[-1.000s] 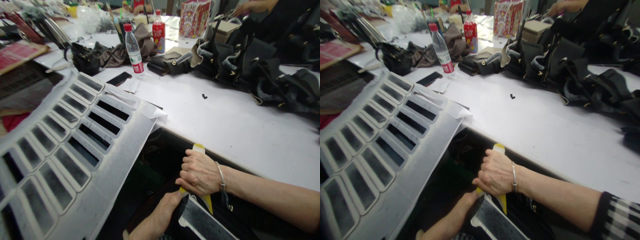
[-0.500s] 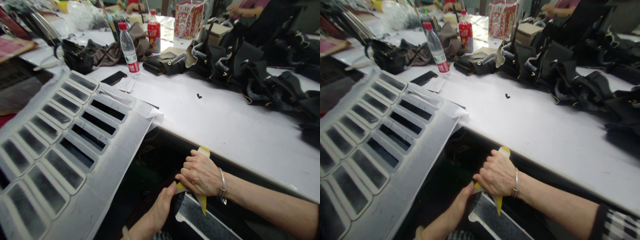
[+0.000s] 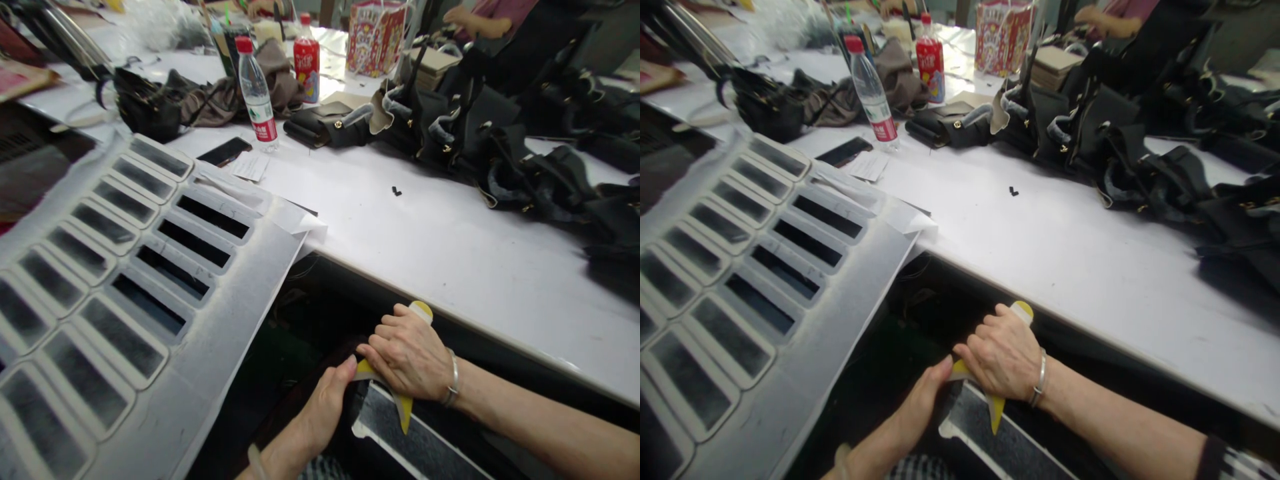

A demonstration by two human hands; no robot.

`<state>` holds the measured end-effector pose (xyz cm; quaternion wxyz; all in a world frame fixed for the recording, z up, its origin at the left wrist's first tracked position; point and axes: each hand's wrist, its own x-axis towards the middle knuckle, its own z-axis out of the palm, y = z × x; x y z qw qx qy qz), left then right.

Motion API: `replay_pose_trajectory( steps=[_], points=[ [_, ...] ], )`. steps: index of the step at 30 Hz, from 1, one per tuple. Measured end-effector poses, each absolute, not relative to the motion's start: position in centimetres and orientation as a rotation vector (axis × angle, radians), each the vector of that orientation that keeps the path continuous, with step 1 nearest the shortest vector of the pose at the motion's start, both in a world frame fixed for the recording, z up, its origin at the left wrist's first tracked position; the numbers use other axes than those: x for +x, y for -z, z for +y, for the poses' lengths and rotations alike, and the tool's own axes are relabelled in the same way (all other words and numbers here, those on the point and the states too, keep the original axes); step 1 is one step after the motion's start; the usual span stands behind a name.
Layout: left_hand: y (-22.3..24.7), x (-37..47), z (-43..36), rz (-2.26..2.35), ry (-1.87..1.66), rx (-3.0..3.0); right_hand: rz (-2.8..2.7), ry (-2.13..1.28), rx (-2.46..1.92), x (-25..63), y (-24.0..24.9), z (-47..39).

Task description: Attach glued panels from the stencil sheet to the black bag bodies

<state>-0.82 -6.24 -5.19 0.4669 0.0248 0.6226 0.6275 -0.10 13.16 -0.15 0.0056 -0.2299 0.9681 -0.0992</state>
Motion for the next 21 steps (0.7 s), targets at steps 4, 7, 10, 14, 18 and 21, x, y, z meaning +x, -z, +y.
replay_pose_trajectory(
  steps=[4,7,10,14,18,21],
  points=[
    [5.2,-0.8,-6.3,1.589,-1.504,0.016,3.049,0.308,-0.651,0.4,0.3,13.0],
    [5.1,-0.8,-6.4,1.632,-1.476,0.028,3.062,0.304,-0.621,0.7,0.3,12.8],
    [5.2,-0.8,-6.5,1.662,-1.454,0.055,3.069,0.303,-0.601,1.0,0.3,12.7],
    [5.0,-0.6,-6.4,1.689,-1.45,0.087,3.039,0.297,-0.64,0.7,0.5,13.1],
    [4.3,-0.3,-6.1,1.578,-1.534,0.169,2.934,0.3,-0.905,-1.1,0.4,14.0],
    [3.8,-0.1,-6.0,1.481,-1.571,0.179,2.849,0.329,-1.125,-2.7,0.3,14.3]
  ],
)
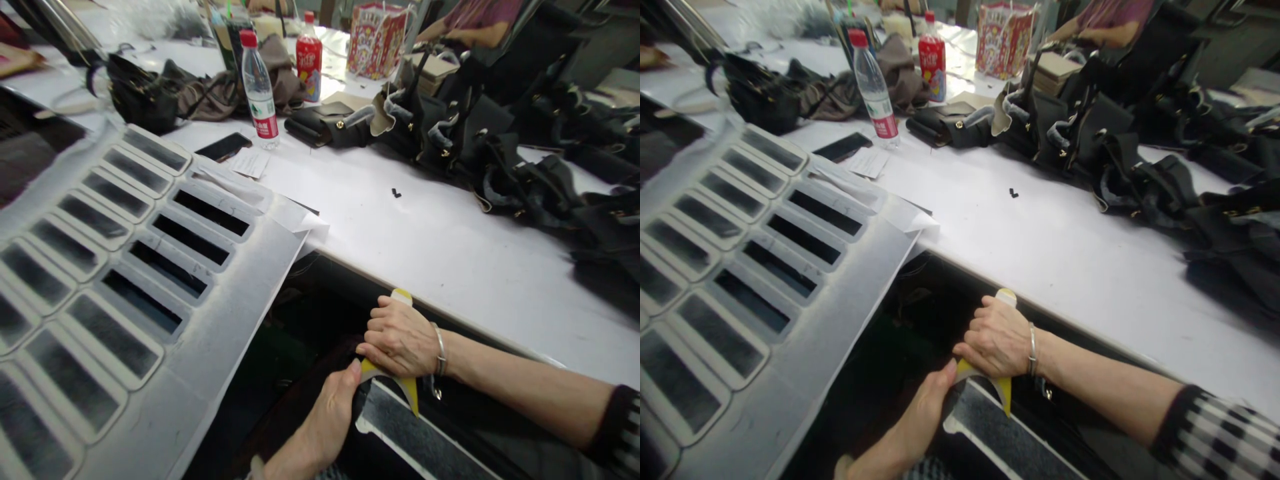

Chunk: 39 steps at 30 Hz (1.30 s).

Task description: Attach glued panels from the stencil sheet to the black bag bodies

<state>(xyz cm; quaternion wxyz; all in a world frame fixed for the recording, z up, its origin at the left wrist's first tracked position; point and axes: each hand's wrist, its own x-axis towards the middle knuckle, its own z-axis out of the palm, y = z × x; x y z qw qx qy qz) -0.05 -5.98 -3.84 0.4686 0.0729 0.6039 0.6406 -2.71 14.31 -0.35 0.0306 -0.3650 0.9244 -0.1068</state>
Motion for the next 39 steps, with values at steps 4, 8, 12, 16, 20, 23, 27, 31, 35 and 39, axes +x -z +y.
replay_pose_trajectory(
  steps=[4,8,12,16,20,23,27,31,35,39],
  points=[
    [3.3,0.1,-5.9,1.503,-1.598,0.167,2.843,0.394,-1.194,-3.1,0.7,14.4],
    [3.0,0.0,-5.9,1.503,-1.627,0.242,2.873,0.428,-1.066,-1.5,1.3,14.5],
    [3.7,0.1,-6.1,1.531,-1.608,0.258,2.916,0.429,-0.911,0.7,1.3,14.3],
    [4.3,-0.3,-6.4,1.432,-1.589,0.19,2.933,0.435,-0.778,2.0,0.9,14.1],
    [4.1,-1.3,-6.4,1.364,-1.584,0.104,2.909,0.395,-0.725,2.4,0.7,14.0],
    [3.7,-2.0,-6.0,1.441,-1.528,0.08,2.926,0.404,-0.72,2.5,0.7,14.1],
    [3.3,-2.6,-5.5,1.5,-1.469,0.112,2.954,0.422,-0.658,2.9,0.6,14.1],
    [3.1,-3.0,-5.5,1.481,-1.44,0.098,2.923,0.456,-0.56,3.7,0.8,14.5],
    [2.6,-3.1,-5.9,1.362,-1.476,0.091,2.701,0.746,-0.059,4.3,1.1,16.2],
    [2.1,-3.4,-6.0,1.27,-1.498,0.04,2.237,1.417,0.254,4.3,0.7,17.9]
  ],
)
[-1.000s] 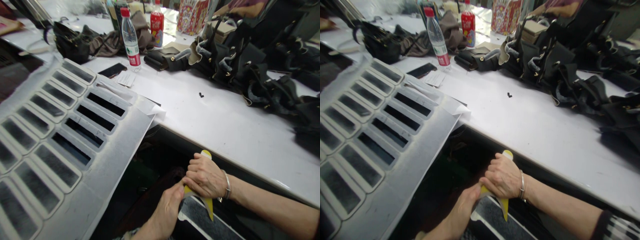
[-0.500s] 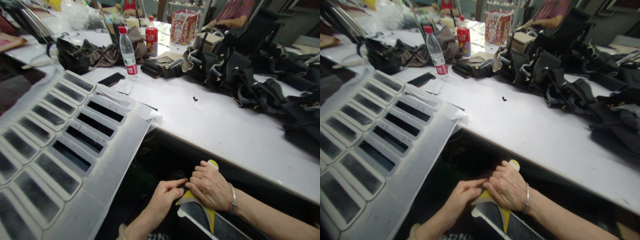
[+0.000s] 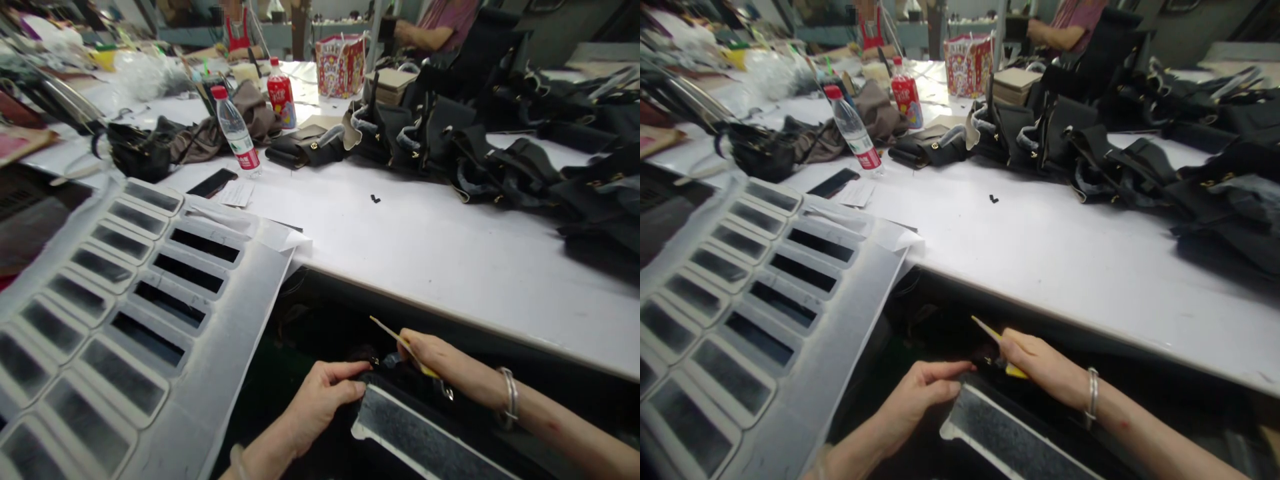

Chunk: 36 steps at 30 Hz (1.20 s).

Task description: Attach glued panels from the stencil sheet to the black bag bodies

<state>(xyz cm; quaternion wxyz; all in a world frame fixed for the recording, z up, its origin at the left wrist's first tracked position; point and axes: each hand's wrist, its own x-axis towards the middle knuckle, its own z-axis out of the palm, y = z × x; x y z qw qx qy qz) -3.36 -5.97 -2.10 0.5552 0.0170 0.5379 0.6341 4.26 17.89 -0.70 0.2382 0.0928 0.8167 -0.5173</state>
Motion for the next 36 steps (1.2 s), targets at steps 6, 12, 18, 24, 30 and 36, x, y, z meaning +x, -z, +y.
replay_pose_trajectory(
  steps=[6,12,18,24,30,36],
  points=[
    [1.5,-3.4,-5.5,1.282,-1.465,0.013,1.87,1.699,0.108,2.7,0.0,16.4],
    [1.3,-3.4,-5.1,1.265,-1.444,0.002,1.946,1.626,0.37,1.5,0.9,13.8],
    [1.6,-2.9,-4.8,1.305,-1.45,-0.054,1.875,1.61,0.425,1.3,0.9,13.0],
    [1.9,-2.7,-4.6,1.33,-1.463,0.015,1.968,1.477,0.359,0.7,0.4,12.5],
    [2.2,-3.2,-4.8,1.338,-1.447,0.121,1.92,1.606,0.352,0.9,0.4,12.6],
    [2.1,-4.7,-5.4,1.244,-1.365,0.167,1.844,1.754,0.364,2.1,1.0,13.4]
  ],
)
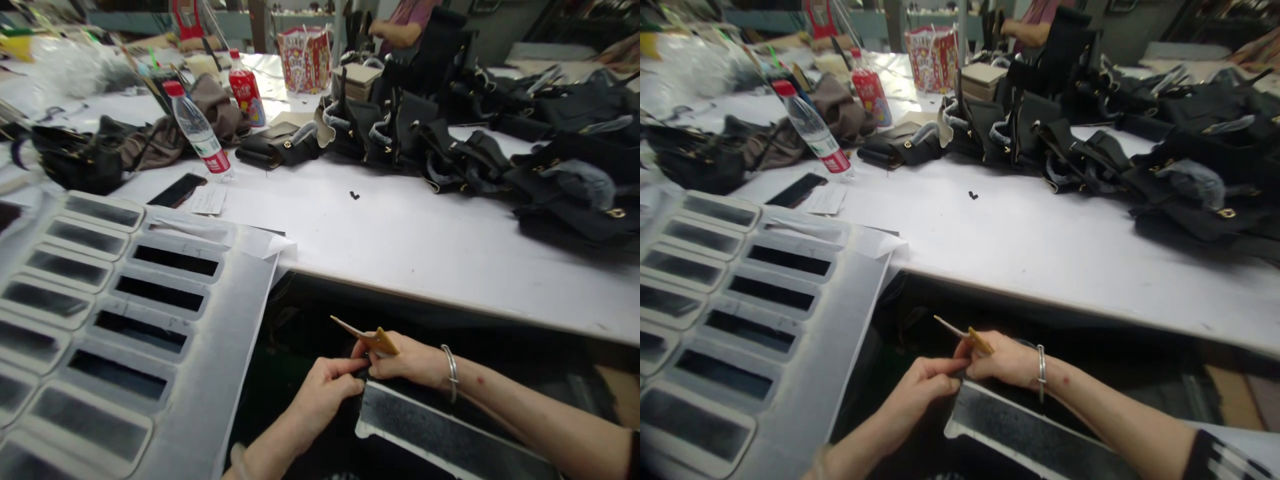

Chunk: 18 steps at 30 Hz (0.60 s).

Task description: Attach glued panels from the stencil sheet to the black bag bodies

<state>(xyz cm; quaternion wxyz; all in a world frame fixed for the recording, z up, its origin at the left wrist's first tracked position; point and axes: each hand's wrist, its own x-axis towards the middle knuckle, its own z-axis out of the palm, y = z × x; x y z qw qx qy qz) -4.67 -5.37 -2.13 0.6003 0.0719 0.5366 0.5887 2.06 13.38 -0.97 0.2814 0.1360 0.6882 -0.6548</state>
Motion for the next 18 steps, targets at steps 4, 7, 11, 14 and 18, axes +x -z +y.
replay_pose_trajectory(
  steps=[4,7,11,14,18],
  points=[
    [2.4,-5.1,-5.1,1.286,-1.331,0.171,1.904,1.714,0.391,2.2,1.0,13.2],
    [2.3,-4.9,-4.9,1.297,-1.318,0.173,1.924,1.671,0.391,1.9,0.9,12.9],
    [1.9,-4.4,-4.6,1.34,-1.33,0.208,1.982,1.597,0.39,1.8,0.5,12.4],
    [2.1,-4.1,-4.4,1.501,-1.307,0.323,2.088,1.54,0.346,2.0,-0.1,12.1],
    [2.5,-4.1,-4.1,1.617,-1.271,0.365,2.241,1.4,0.292,2.3,-0.6,11.6]
  ],
)
